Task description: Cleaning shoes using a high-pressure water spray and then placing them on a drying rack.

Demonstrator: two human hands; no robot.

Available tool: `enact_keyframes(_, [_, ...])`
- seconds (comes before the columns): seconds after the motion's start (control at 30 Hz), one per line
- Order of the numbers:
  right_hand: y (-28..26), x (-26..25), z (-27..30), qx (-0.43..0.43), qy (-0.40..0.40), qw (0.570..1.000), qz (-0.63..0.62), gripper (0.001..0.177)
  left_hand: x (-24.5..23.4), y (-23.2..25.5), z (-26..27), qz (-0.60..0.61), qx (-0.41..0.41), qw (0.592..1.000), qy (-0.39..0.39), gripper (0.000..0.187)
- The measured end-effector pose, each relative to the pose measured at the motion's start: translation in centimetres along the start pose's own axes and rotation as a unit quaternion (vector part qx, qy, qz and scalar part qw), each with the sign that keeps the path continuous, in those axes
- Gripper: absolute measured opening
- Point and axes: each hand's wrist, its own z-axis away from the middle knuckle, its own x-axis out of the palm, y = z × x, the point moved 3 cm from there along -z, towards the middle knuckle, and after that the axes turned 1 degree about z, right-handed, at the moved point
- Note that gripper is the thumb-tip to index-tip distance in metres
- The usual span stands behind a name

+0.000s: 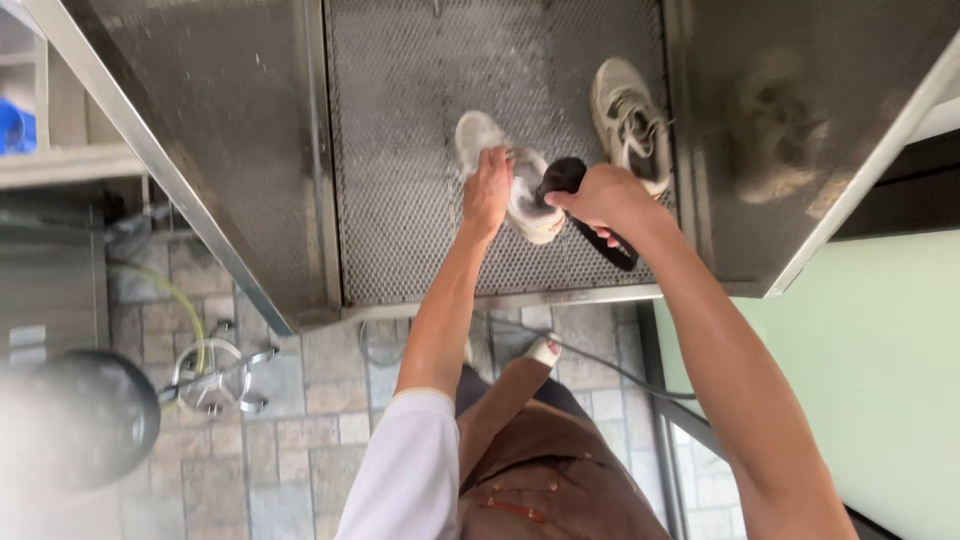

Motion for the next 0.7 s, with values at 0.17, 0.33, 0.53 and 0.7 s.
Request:
enact_keyframes(0.17, [-1.5, 0.3, -0.8, 0.042, 0.003, 0.999, -0.006, 0.075, -1.8, -0.1, -0.4, 0.049, 0.035, 0.998, -0.022, 0.027])
enact_keyframes(0.33, [-3.7, 1.4, -0.7, 0.102, -0.018, 0.994, 0.03, 0.075, -1.4, -0.4, 0.1, 0.075, 0.007, 0.995, -0.057, 0.022])
enact_keyframes(0.53, [-5.0, 1.3, -2.0, 0.15, -0.031, 0.986, 0.07, 0.077, -1.2, -0.3, -0.3, 0.053, 0.036, 0.997, -0.043, 0.019])
enact_keyframes(0.7, [-6.6, 0.9, -2.3, 0.147, -0.033, 0.986, 0.066, 0.073, -1.1, -0.4, 0.1, 0.055, 0.024, 0.997, -0.055, 0.02])
